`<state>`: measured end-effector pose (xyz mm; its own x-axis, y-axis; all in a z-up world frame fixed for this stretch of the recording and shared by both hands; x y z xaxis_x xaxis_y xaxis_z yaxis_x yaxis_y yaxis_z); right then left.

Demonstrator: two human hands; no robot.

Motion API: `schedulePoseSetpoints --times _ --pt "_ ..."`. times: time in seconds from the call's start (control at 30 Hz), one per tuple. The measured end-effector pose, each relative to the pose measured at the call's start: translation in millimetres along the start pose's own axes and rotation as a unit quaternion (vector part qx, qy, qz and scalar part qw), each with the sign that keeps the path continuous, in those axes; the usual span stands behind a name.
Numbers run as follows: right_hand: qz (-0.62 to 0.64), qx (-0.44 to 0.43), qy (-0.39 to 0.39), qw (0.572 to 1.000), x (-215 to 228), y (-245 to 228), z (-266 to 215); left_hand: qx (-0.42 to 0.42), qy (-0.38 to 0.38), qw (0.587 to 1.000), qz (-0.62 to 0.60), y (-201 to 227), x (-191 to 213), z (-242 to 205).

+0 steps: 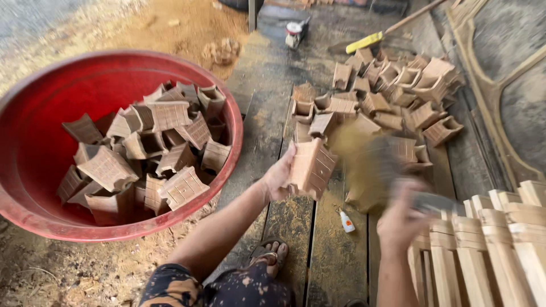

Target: The person cleans wooden parts by brushing away dust and applying glue to joint areas. The person picks up wooden components, uses a brush to remove sawdust from their surfaces, and applies liquid adhesive to the edges of the parts before setting them aside.

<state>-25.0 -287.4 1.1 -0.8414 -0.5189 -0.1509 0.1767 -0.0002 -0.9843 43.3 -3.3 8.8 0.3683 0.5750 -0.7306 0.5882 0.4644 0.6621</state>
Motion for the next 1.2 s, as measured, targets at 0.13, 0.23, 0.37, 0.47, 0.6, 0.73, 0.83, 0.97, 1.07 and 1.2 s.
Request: schedulePoseSetpoints --times 0.13,0.23,0.37,0.47,0.6,0.73,0.83,0.97,1.07,1.2 --pt "-0.286 0.112 -0.321 0.896 -25.9 -17.4 -17.7 -0.018 0.148 0.981 -0.121 -35.1 62.0 4.6" --pt "-0.240 0.329 -0.249 0.879 -29.6 -20.8 -25.0 0.012 0.212 0.973 -0.086 -63.0 103.7 16.7" --pt "-0.212 0.207 -0.299 0.907 -47.1 45.6 -19.5 -0.006 0.249 0.966 -0.066 -73.4 121.8 22.3" --pt "-0.290 0.228 -0.259 0.893 -46.7 46.8 -17.0 -0.044 0.283 0.953 -0.098 -93.6 162.5 29.7" --pt "-0.058 0.191 -0.264 0.944 -51.7 54.5 -59.5 -0.145 0.324 0.923 -0.152 -84.2 168.4 35.3" --pt "-0.258 0.314 -0.326 0.854 -66.1 45.7 -56.4 -0.168 0.395 0.896 -0.111 -66.0 151.7 21.7" --pt "-0.199 0.293 -0.177 0.918 -54.9 41.0 -37.5 -0.161 0.421 0.878 -0.161 -80.5 159.2 17.8" --pt "-0.122 0.236 -0.351 0.898 -72.5 60.8 -66.9 -0.217 0.390 0.894 -0.050 -79.5 147.4 26.3" --pt "-0.287 0.169 -0.472 0.816 -76.1 58.7 -78.3 -0.252 0.424 0.869 -0.043 -86.0 171.3 20.2" --pt "-0.132 0.225 -0.331 0.907 -77.2 45.2 -69.4 -0.260 0.401 0.875 -0.079 -100.7 180.0 25.8"
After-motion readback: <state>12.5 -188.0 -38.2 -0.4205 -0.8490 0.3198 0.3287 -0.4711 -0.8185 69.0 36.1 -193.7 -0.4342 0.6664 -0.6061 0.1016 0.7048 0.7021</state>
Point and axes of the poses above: each hand's wrist, its own z-axis towards the middle knuckle, its own x-axis out of the back of the hand, y = z × x, the point moved 6 cm from there along z, towards the middle knuckle
